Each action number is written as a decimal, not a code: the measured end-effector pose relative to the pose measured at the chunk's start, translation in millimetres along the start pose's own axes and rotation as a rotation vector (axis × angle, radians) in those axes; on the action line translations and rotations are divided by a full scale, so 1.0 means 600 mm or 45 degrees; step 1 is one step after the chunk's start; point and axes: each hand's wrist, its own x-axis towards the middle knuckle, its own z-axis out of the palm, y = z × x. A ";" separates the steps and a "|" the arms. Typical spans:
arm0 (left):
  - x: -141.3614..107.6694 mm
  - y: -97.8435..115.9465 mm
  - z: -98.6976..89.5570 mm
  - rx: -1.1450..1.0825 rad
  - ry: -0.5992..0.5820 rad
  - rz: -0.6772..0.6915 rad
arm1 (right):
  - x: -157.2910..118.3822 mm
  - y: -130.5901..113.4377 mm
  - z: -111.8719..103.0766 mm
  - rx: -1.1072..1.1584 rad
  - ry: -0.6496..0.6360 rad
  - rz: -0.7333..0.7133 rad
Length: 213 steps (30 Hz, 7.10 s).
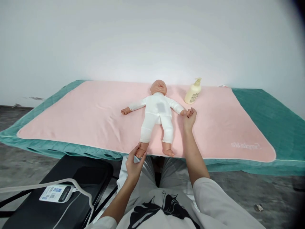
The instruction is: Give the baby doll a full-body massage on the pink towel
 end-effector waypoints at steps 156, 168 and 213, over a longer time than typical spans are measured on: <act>0.103 0.072 0.078 -0.309 0.076 0.135 | -0.044 -0.051 0.032 -0.133 -0.337 -0.525; 0.041 0.020 0.048 -0.180 0.041 0.112 | -0.036 -0.045 0.033 -0.055 -0.185 -0.287; 0.068 0.041 0.048 -0.367 0.080 -0.028 | -0.047 -0.051 0.037 -0.090 -0.255 -0.606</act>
